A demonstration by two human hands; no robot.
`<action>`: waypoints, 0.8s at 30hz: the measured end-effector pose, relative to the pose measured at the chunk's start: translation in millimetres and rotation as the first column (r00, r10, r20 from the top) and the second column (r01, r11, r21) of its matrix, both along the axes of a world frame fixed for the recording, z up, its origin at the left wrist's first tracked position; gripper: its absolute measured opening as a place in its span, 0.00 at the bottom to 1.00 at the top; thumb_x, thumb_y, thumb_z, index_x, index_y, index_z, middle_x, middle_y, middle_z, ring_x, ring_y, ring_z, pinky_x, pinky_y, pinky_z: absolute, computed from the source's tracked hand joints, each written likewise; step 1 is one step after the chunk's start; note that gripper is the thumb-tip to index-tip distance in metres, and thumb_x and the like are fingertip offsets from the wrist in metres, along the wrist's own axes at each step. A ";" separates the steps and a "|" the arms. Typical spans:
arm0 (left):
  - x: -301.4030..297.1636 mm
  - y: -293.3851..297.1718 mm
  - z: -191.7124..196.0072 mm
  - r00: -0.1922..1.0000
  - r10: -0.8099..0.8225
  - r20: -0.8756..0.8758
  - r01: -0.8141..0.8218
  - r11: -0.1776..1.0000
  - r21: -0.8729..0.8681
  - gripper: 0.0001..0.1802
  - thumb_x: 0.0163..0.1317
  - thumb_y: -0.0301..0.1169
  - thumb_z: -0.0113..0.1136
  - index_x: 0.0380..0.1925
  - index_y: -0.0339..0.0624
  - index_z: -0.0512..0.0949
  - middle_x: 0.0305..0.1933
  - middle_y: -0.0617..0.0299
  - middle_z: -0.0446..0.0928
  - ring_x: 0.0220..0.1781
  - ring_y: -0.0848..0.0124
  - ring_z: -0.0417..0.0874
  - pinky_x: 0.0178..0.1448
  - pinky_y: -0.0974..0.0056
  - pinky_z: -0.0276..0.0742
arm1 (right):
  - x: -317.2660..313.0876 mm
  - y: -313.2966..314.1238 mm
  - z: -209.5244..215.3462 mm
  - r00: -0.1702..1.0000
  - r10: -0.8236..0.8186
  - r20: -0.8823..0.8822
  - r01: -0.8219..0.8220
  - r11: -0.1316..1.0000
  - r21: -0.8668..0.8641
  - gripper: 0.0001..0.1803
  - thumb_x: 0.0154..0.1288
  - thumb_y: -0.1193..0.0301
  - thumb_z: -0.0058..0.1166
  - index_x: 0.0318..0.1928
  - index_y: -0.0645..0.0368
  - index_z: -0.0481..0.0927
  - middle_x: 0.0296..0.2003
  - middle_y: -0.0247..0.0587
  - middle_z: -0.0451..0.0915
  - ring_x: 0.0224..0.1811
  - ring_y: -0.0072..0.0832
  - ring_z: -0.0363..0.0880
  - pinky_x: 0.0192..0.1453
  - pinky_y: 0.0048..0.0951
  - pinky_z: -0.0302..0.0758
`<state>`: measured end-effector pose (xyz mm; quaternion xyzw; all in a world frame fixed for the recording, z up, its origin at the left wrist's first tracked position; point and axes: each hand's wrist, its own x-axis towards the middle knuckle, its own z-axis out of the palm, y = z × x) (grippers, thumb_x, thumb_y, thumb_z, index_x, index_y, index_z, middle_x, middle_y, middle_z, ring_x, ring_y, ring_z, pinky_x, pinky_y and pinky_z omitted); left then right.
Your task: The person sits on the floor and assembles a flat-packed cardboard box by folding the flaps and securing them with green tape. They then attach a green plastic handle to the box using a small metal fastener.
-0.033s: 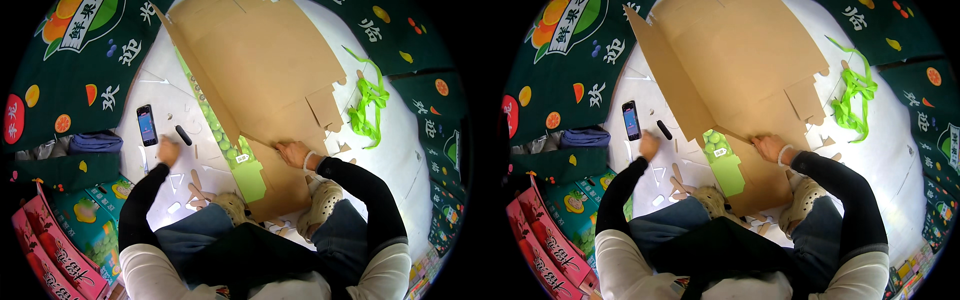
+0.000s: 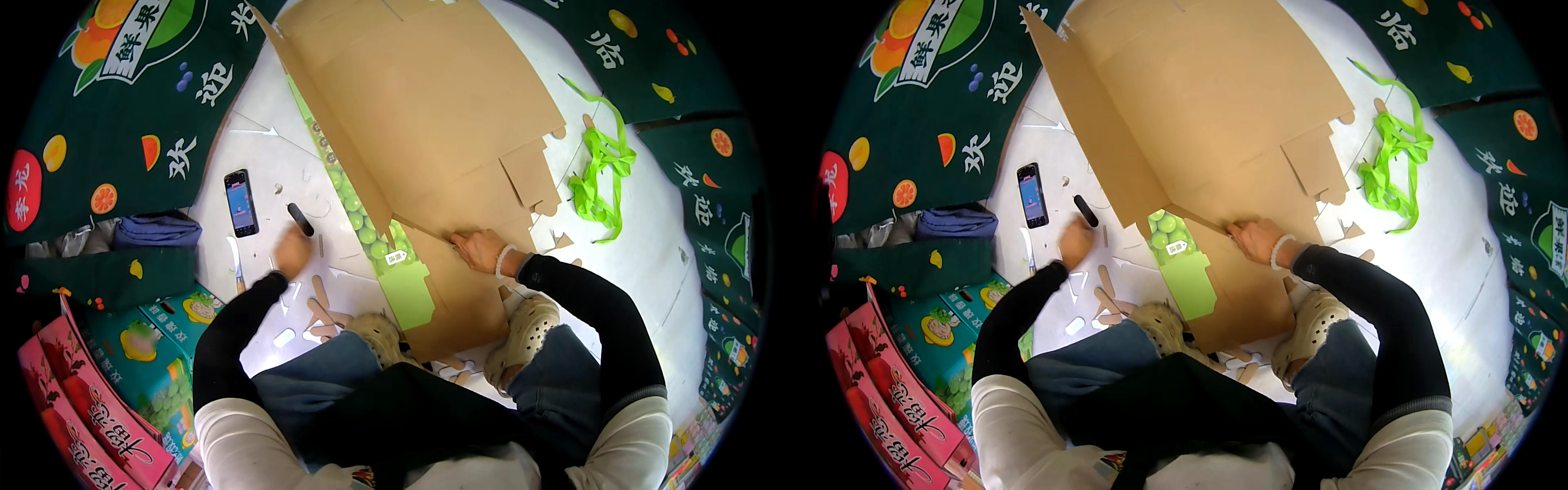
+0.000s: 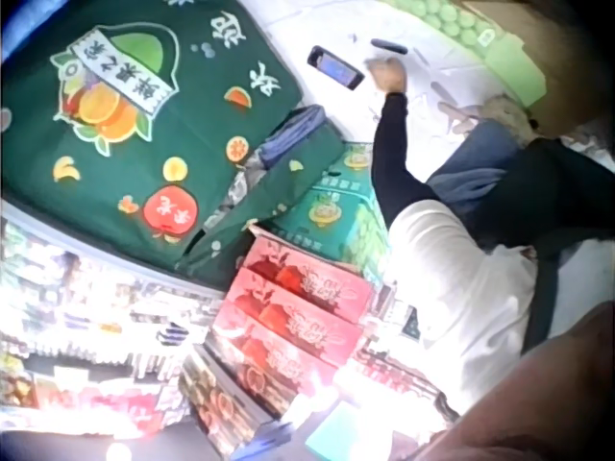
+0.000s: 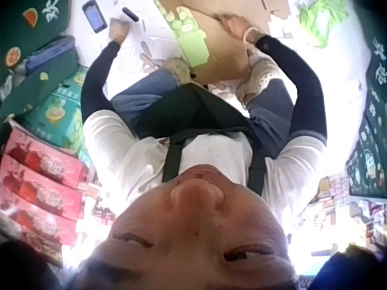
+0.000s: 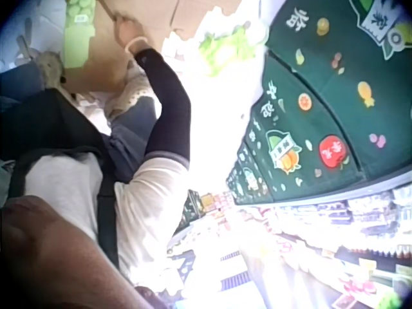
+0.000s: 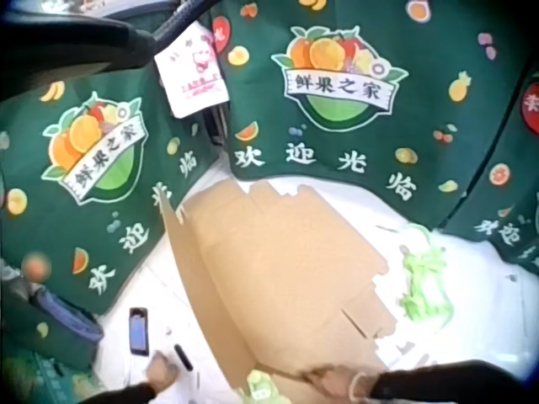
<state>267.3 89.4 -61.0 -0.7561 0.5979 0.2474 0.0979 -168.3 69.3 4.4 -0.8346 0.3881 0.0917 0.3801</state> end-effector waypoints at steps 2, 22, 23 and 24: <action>-71.9 20.3 35.6 0.836 -0.498 -0.231 0.473 0.867 -0.158 0.13 0.48 0.25 0.54 0.37 0.38 0.73 0.37 0.48 0.75 0.39 0.51 0.77 0.41 0.49 0.72 | -4.9 -0.1 -15.4 0.990 0.071 0.122 -0.058 0.992 -0.109 0.13 0.63 0.69 0.43 0.44 0.62 0.73 0.30 0.51 0.79 0.31 0.49 0.78 0.36 0.46 0.75; -172.8 -32.9 115.8 0.330 -0.776 0.537 0.944 0.285 -0.167 0.05 0.51 0.30 0.52 0.27 0.41 0.72 0.26 0.59 0.73 0.33 0.65 0.76 0.44 0.61 0.67 | -158.7 -98.1 11.8 0.870 0.034 -0.492 -0.367 0.710 -0.601 0.39 0.57 0.79 0.49 0.69 0.43 0.54 0.69 0.42 0.53 0.70 0.38 0.56 0.69 0.39 0.60; -168.4 -32.4 115.5 0.361 -0.778 0.514 0.933 0.306 -0.191 0.05 0.51 0.30 0.52 0.26 0.42 0.72 0.26 0.59 0.73 0.33 0.66 0.76 0.43 0.62 0.67 | -161.6 -99.8 9.8 0.844 0.047 -0.534 -0.410 0.699 -0.586 0.39 0.58 0.79 0.48 0.69 0.41 0.53 0.70 0.41 0.51 0.71 0.37 0.54 0.70 0.39 0.58; -165.0 -31.4 114.8 0.392 -0.778 0.491 0.920 0.328 -0.214 0.04 0.51 0.30 0.52 0.26 0.42 0.72 0.25 0.60 0.72 0.33 0.66 0.76 0.42 0.62 0.67 | -163.1 -101.2 7.2 0.846 0.099 -0.524 -0.444 0.676 -0.588 0.39 0.58 0.79 0.48 0.69 0.41 0.53 0.70 0.41 0.51 0.71 0.37 0.54 0.71 0.39 0.57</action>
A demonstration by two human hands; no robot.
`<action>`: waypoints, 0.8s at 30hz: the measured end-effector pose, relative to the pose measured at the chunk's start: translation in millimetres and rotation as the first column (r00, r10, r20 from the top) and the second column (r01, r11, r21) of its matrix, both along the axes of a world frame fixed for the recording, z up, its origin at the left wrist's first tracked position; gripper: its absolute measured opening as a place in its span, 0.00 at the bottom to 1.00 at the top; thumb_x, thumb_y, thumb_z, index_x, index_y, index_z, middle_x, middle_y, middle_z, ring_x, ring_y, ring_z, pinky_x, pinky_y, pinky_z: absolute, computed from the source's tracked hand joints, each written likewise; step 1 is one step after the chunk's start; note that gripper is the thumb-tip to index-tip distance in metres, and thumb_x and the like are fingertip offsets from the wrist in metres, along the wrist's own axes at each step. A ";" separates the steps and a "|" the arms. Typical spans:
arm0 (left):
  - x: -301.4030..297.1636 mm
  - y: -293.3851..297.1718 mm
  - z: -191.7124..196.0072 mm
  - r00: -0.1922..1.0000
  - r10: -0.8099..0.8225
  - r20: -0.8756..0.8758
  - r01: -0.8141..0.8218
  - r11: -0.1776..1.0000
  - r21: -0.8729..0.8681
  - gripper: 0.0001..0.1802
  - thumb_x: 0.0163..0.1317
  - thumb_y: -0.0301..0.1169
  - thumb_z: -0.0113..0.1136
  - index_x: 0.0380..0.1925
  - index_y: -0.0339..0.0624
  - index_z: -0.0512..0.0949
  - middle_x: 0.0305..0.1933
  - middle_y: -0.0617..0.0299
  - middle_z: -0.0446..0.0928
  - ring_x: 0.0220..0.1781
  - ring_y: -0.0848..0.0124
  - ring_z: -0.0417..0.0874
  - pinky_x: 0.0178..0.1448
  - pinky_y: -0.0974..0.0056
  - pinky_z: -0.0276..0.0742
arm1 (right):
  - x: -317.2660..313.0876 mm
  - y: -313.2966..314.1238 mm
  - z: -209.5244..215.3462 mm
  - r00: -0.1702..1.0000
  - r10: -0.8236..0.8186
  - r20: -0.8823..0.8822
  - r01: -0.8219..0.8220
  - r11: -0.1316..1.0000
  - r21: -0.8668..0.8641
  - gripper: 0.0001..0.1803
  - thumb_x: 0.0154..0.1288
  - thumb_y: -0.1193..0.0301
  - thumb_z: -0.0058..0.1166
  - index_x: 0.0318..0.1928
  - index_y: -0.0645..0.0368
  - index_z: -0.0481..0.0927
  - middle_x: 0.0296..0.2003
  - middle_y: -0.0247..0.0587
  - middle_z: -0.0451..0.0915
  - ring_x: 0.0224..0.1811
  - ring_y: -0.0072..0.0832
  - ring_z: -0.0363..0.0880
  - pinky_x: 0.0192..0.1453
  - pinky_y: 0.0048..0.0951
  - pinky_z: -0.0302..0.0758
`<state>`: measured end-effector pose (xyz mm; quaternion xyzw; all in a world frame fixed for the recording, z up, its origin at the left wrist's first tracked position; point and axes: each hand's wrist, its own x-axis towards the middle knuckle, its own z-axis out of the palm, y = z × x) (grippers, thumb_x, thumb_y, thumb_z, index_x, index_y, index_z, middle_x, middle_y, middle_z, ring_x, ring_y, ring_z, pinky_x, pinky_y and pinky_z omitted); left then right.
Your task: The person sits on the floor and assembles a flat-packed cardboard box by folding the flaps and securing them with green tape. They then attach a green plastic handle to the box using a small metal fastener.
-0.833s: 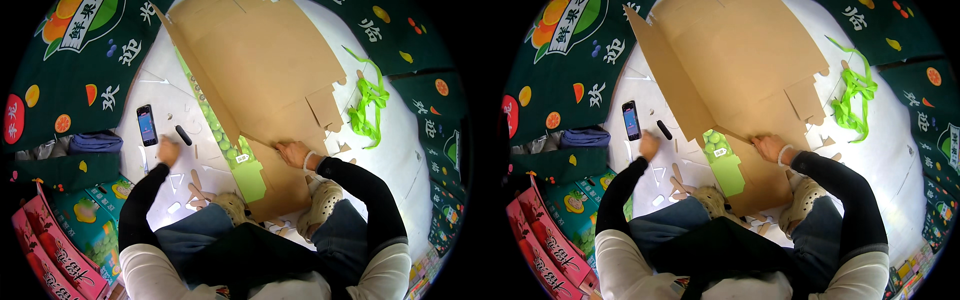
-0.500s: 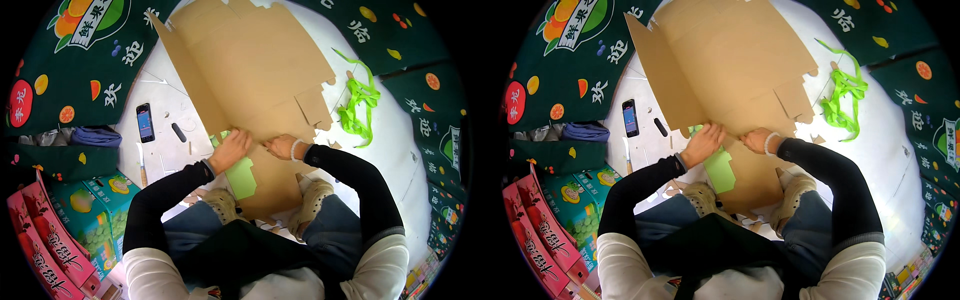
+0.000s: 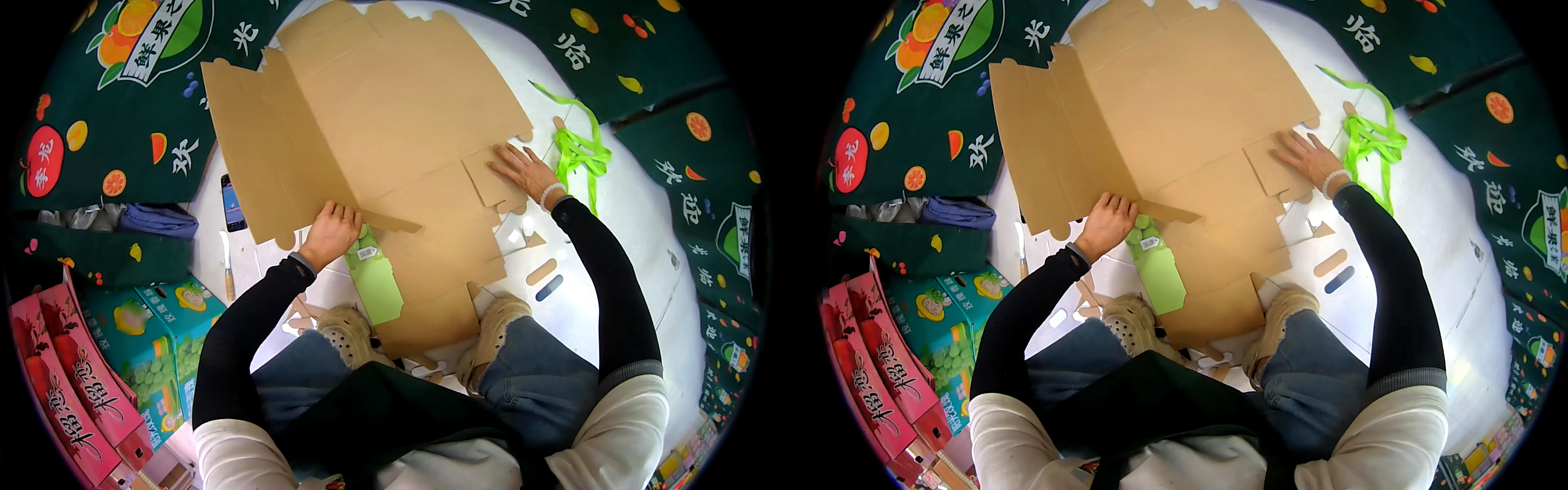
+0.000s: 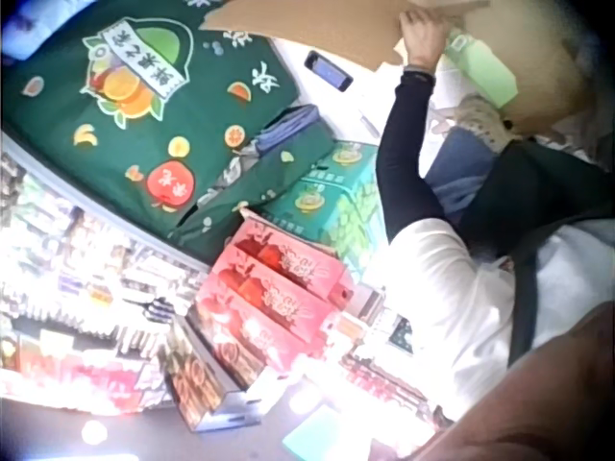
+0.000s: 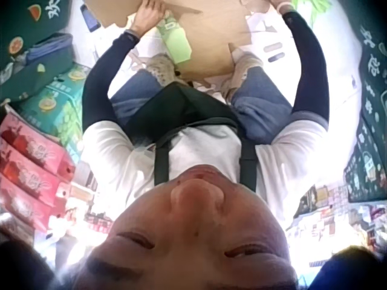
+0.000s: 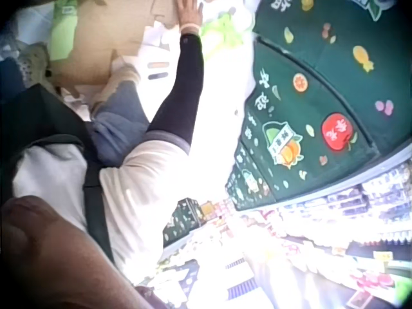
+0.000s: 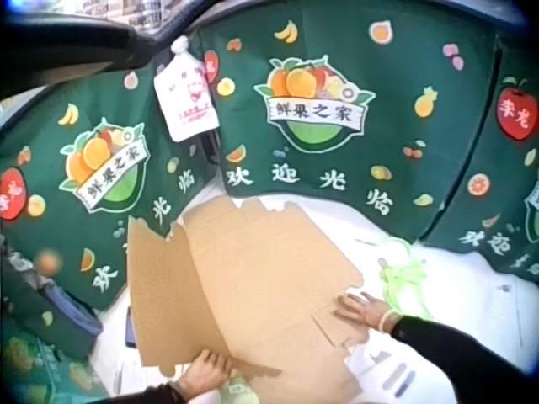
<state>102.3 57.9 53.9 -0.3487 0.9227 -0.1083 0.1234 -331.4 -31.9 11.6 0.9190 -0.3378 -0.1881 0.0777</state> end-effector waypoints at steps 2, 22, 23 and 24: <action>3.9 2.6 -1.6 0.999 0.036 -0.015 -0.035 0.999 0.027 0.04 0.52 0.30 0.52 0.27 0.43 0.72 0.26 0.60 0.72 0.33 0.66 0.76 0.42 0.63 0.68 | -1.6 -2.0 -6.8 0.993 0.119 0.027 -0.119 0.993 0.008 0.37 0.59 0.78 0.46 0.69 0.40 0.53 0.70 0.39 0.51 0.71 0.36 0.53 0.71 0.40 0.56; -6.7 -21.7 -8.4 0.935 0.327 -0.139 -0.314 0.943 0.112 0.05 0.55 0.28 0.51 0.32 0.43 0.71 0.25 0.57 0.76 0.24 0.60 0.79 0.34 0.58 0.70 | -2.8 -16.3 24.5 0.884 0.206 0.420 -0.294 0.943 0.156 0.25 0.59 0.74 0.47 0.60 0.52 0.67 0.61 0.41 0.68 0.66 0.35 0.62 0.74 0.41 0.52; -8.2 -20.8 -10.3 0.927 0.338 -0.160 -0.322 0.939 0.117 0.04 0.56 0.28 0.50 0.32 0.42 0.71 0.24 0.56 0.76 0.24 0.60 0.80 0.33 0.58 0.71 | 1.9 -17.1 26.4 0.862 0.163 0.479 -0.272 0.948 0.166 0.23 0.59 0.74 0.48 0.57 0.53 0.69 0.57 0.42 0.71 0.63 0.36 0.66 0.72 0.40 0.56; -9.0 -20.0 -11.6 0.919 0.350 -0.180 -0.332 0.935 0.122 0.04 0.57 0.28 0.50 0.32 0.42 0.71 0.24 0.56 0.77 0.23 0.59 0.80 0.33 0.57 0.71 | 13.3 -18.3 31.4 0.836 0.121 0.536 -0.250 0.952 0.176 0.22 0.59 0.73 0.49 0.55 0.54 0.70 0.53 0.42 0.73 0.59 0.36 0.69 0.69 0.40 0.60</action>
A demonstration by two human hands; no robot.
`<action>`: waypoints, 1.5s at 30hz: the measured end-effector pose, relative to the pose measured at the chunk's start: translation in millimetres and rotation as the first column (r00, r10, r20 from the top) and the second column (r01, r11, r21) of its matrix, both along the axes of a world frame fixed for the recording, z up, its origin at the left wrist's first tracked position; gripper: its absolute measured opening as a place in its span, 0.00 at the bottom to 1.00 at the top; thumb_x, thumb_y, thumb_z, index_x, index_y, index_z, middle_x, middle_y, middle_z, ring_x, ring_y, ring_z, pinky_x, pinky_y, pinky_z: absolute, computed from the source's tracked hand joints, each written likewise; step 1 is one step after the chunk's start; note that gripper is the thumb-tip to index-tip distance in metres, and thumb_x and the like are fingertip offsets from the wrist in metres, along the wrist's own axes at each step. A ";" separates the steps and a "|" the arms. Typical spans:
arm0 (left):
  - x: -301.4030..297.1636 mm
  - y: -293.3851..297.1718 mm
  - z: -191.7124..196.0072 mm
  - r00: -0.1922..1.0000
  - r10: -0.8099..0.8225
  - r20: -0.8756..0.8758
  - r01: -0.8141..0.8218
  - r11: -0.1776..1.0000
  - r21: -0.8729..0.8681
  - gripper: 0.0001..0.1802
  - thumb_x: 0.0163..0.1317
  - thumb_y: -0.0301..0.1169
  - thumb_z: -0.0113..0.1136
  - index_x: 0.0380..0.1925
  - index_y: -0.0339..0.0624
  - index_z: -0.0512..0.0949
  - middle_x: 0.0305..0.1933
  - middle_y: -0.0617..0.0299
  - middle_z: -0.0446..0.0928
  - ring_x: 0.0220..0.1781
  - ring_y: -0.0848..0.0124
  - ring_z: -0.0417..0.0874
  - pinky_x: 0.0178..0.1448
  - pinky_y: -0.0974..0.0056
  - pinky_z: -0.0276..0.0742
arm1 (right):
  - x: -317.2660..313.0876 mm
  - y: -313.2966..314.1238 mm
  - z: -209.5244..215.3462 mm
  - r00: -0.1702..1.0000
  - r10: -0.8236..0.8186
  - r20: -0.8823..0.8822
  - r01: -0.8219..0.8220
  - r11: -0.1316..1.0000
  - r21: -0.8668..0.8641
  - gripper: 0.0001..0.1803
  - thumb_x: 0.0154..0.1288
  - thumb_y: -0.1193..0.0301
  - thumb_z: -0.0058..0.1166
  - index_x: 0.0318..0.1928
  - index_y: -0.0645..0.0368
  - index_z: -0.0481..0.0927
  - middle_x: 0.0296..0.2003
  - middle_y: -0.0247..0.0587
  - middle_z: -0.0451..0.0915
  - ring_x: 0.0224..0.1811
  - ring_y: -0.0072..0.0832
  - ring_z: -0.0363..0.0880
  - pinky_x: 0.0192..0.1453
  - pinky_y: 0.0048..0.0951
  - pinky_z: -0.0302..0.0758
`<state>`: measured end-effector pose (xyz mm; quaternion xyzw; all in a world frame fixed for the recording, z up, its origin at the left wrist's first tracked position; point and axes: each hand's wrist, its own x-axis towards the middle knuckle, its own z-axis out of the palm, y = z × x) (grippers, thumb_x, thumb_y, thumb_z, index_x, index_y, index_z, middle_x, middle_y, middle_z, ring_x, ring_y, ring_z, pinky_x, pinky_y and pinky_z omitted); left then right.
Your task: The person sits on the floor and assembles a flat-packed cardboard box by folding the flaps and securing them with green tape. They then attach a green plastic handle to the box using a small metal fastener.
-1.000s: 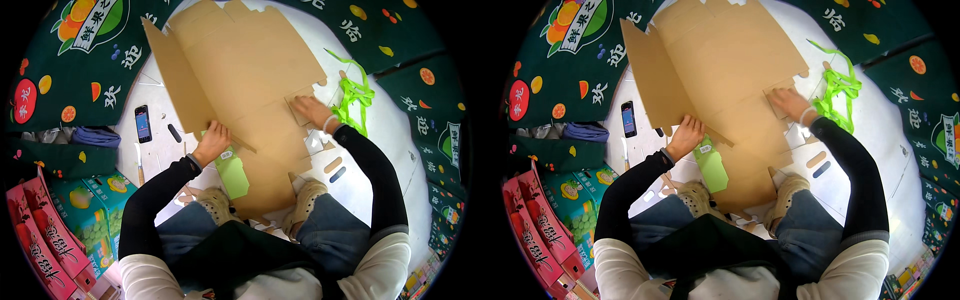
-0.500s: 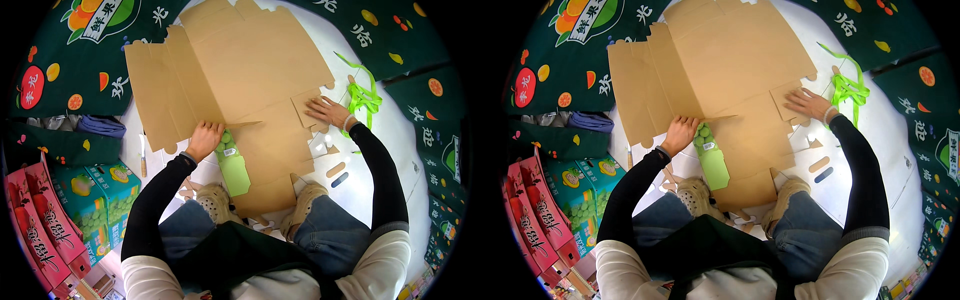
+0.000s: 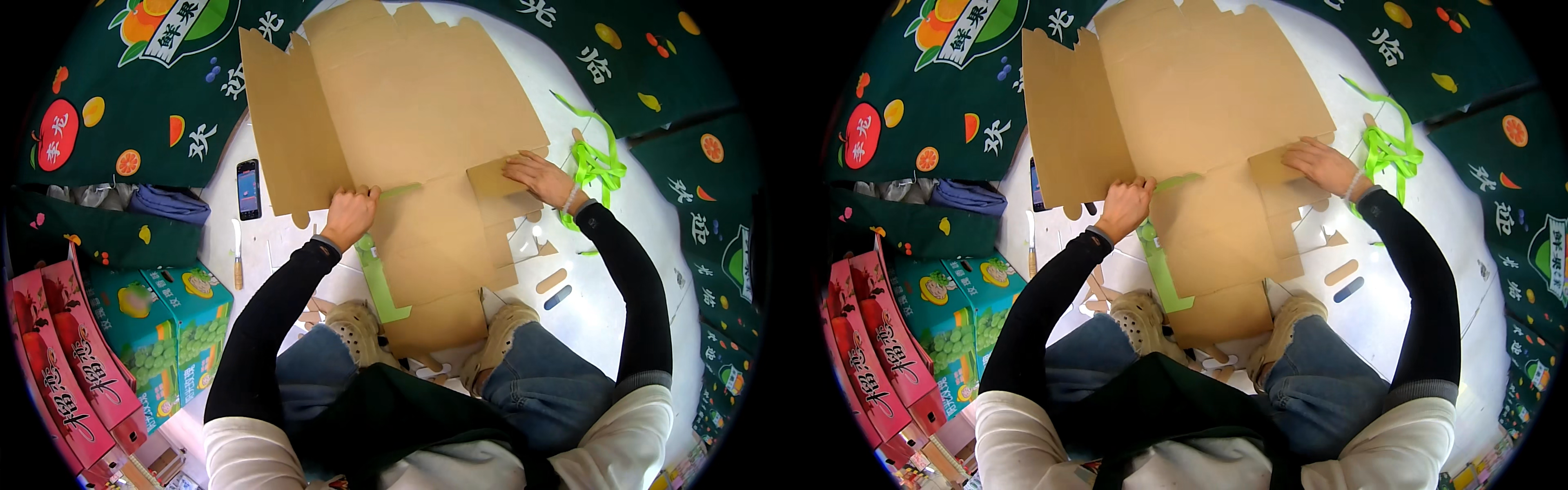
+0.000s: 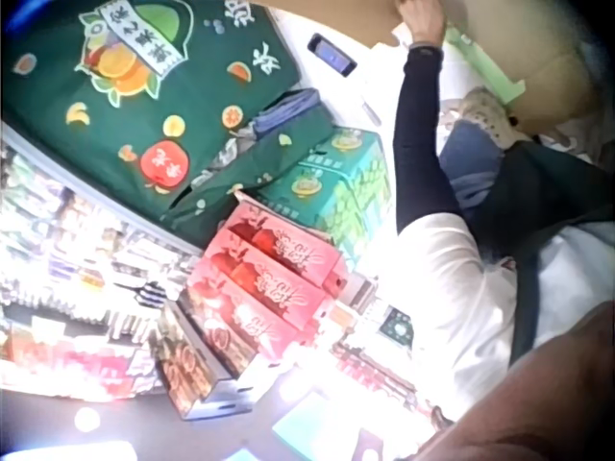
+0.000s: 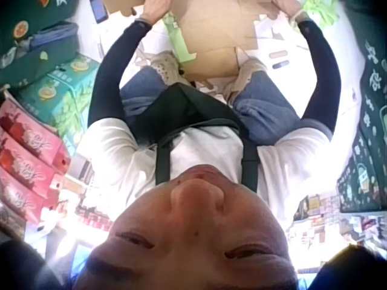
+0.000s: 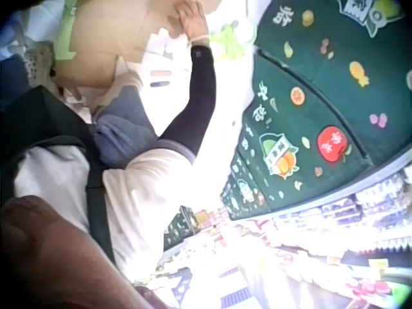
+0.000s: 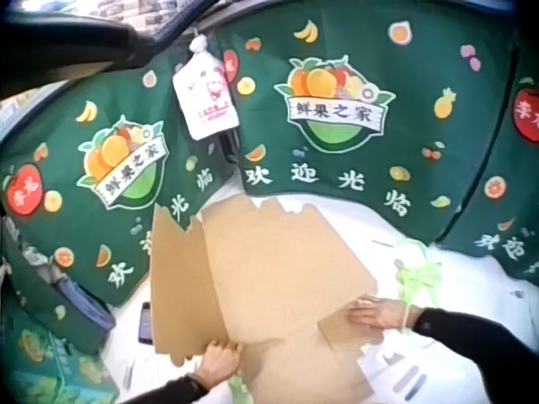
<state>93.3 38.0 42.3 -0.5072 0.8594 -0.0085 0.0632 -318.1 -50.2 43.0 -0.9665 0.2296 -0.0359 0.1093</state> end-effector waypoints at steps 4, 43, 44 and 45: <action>4.1 0.4 -8.0 1.000 0.012 0.028 -0.013 1.000 0.012 0.05 0.60 0.30 0.49 0.32 0.43 0.71 0.24 0.57 0.77 0.22 0.59 0.80 0.30 0.58 0.73 | 58.5 0.3 11.8 0.955 -0.172 0.240 0.141 0.980 0.142 0.11 0.62 0.70 0.50 0.45 0.57 0.73 0.37 0.46 0.78 0.43 0.42 0.76 0.50 0.38 0.73; 2.1 -12.9 -16.1 0.992 0.113 -0.049 -0.107 0.987 0.118 0.03 0.56 0.29 0.51 0.29 0.41 0.72 0.21 0.53 0.79 0.22 0.56 0.81 0.25 0.57 0.75 | 199.4 24.6 -8.1 0.884 -0.378 0.276 0.322 0.919 0.227 0.06 0.64 0.66 0.48 0.34 0.55 0.74 0.30 0.38 0.78 0.33 0.38 0.80 0.32 0.39 0.75; 2.2 -12.6 -17.3 0.991 0.118 -0.069 -0.110 0.988 0.109 0.04 0.56 0.29 0.51 0.29 0.41 0.72 0.21 0.53 0.79 0.22 0.56 0.81 0.26 0.57 0.75 | 199.0 24.0 -6.1 0.880 -0.379 0.287 0.323 0.919 0.225 0.07 0.65 0.66 0.49 0.33 0.55 0.73 0.29 0.38 0.78 0.32 0.38 0.80 0.31 0.39 0.74; 2.3 -12.2 -18.5 0.989 0.122 -0.089 -0.113 0.989 0.100 0.04 0.56 0.28 0.51 0.29 0.41 0.72 0.21 0.52 0.79 0.22 0.56 0.81 0.26 0.56 0.75 | 199.2 23.6 -3.8 0.875 -0.381 0.298 0.324 0.920 0.222 0.07 0.65 0.66 0.49 0.33 0.55 0.73 0.29 0.38 0.77 0.32 0.38 0.79 0.30 0.39 0.74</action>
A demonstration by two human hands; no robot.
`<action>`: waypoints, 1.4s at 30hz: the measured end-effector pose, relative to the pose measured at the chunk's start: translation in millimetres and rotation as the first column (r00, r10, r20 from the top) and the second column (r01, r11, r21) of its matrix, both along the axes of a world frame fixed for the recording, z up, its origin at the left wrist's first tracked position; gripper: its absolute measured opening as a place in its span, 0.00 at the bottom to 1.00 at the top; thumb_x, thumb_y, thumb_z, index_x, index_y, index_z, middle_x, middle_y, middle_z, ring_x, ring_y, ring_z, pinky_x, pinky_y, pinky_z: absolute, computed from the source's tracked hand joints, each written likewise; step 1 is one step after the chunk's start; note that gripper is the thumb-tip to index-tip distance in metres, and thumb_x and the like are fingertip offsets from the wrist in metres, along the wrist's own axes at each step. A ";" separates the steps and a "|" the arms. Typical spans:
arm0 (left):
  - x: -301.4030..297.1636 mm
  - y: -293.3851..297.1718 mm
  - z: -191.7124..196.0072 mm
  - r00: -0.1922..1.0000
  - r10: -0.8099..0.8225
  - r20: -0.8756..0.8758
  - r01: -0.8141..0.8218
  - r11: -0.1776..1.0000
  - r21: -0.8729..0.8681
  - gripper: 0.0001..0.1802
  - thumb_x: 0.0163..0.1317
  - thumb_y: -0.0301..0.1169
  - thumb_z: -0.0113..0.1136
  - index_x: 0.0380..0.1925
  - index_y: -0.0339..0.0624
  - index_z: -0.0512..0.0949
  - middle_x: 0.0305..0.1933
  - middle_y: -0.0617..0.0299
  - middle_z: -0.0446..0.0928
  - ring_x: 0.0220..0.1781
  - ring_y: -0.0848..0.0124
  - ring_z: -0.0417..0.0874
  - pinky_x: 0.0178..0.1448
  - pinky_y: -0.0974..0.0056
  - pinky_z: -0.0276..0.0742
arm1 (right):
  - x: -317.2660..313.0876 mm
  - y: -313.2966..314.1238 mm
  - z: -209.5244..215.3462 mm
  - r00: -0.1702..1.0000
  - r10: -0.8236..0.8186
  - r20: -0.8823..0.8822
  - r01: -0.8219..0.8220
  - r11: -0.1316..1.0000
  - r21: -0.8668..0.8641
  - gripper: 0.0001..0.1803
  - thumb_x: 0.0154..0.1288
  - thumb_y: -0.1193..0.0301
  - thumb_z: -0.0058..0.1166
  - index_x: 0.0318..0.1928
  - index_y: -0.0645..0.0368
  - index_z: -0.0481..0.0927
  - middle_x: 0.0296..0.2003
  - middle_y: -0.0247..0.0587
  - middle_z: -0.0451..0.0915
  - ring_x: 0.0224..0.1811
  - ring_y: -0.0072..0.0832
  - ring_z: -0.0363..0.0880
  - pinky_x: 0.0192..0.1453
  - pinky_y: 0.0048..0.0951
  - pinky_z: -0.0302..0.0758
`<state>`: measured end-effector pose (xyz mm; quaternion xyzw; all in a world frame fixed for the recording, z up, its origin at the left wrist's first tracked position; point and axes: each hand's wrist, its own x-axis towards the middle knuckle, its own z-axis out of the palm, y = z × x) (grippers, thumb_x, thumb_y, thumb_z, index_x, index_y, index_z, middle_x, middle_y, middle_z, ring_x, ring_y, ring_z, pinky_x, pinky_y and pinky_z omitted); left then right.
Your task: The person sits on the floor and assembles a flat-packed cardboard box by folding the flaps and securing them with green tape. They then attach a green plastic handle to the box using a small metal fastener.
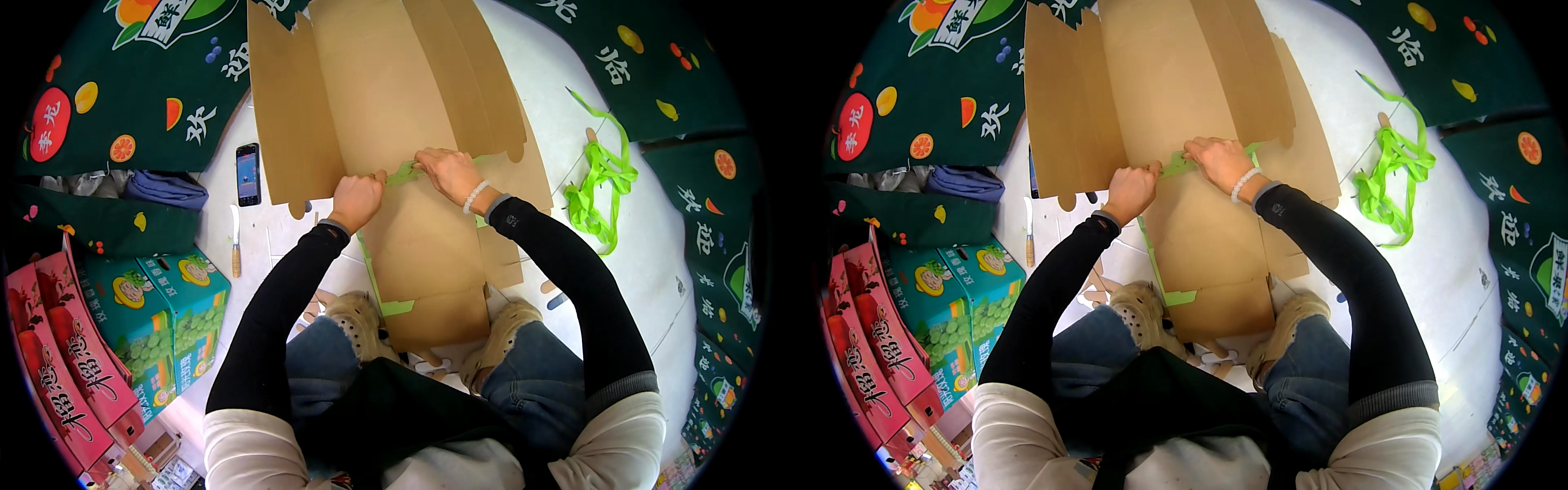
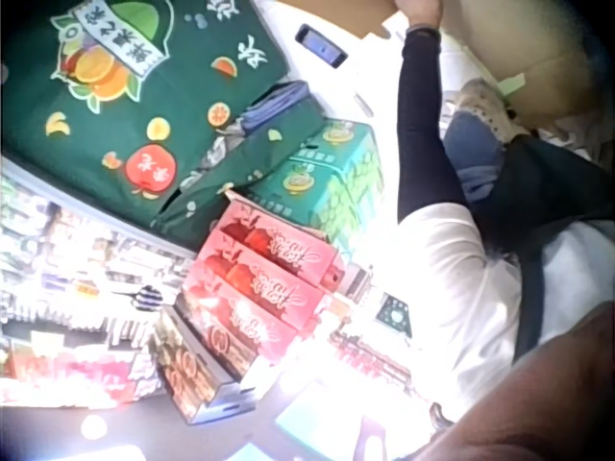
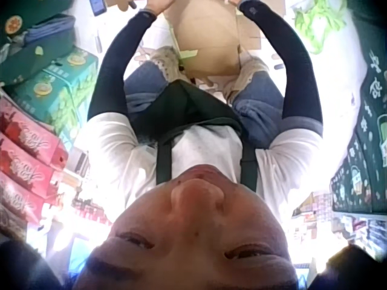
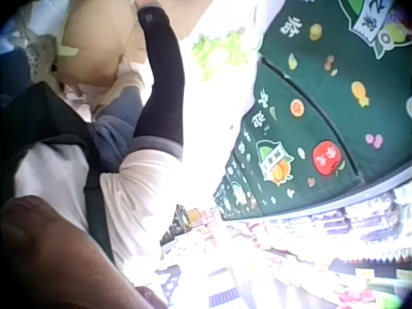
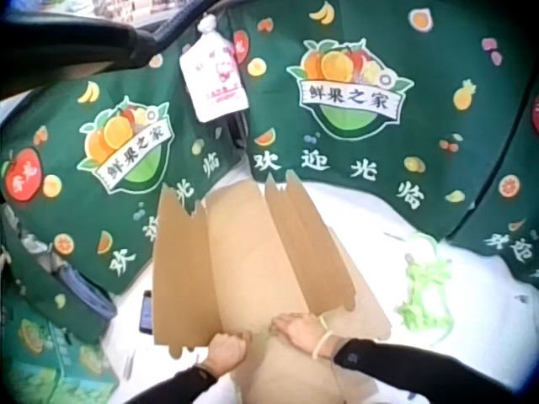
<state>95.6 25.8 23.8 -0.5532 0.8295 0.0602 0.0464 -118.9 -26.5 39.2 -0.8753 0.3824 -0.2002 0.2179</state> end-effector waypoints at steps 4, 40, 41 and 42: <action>-1.2 0.0 -0.4 1.000 0.018 -0.004 -0.018 1.000 0.009 0.04 0.57 0.28 0.50 0.28 0.40 0.72 0.21 0.52 0.79 0.21 0.56 0.81 0.26 0.56 0.75 | 0.8 0.8 0.6 0.999 -0.011 0.053 0.012 1.000 -0.025 0.08 0.65 0.65 0.50 0.32 0.56 0.73 0.27 0.39 0.77 0.31 0.39 0.79 0.29 0.40 0.73; -6.5 -8.5 -1.8 0.996 -0.050 -0.072 0.046 0.997 -0.057 0.02 0.52 0.27 0.54 0.27 0.43 0.73 0.20 0.55 0.78 0.19 0.58 0.80 0.23 0.57 0.74 | 14.6 4.5 -35.9 0.964 0.137 -0.229 -0.195 0.948 -0.250 0.28 0.59 0.73 0.48 0.62 0.62 0.63 0.49 0.42 0.74 0.51 0.32 0.72 0.64 0.35 0.62; -6.7 -8.6 -3.1 0.994 -0.050 -0.097 0.043 0.997 -0.070 0.02 0.53 0.27 0.54 0.27 0.44 0.73 0.20 0.55 0.78 0.19 0.58 0.80 0.24 0.57 0.74 | 12.0 1.7 -35.4 0.962 0.169 -0.215 -0.214 0.955 -0.205 0.28 0.59 0.74 0.47 0.62 0.62 0.63 0.51 0.43 0.74 0.53 0.33 0.71 0.65 0.35 0.61; -7.3 -8.8 -4.4 0.991 -0.052 -0.124 0.042 0.996 -0.083 0.01 0.54 0.28 0.53 0.27 0.44 0.73 0.21 0.55 0.78 0.19 0.57 0.80 0.24 0.56 0.74 | 8.6 -1.1 -34.7 0.959 0.199 -0.201 -0.233 0.959 -0.160 0.28 0.59 0.74 0.46 0.62 0.62 0.63 0.52 0.43 0.73 0.55 0.33 0.71 0.66 0.35 0.60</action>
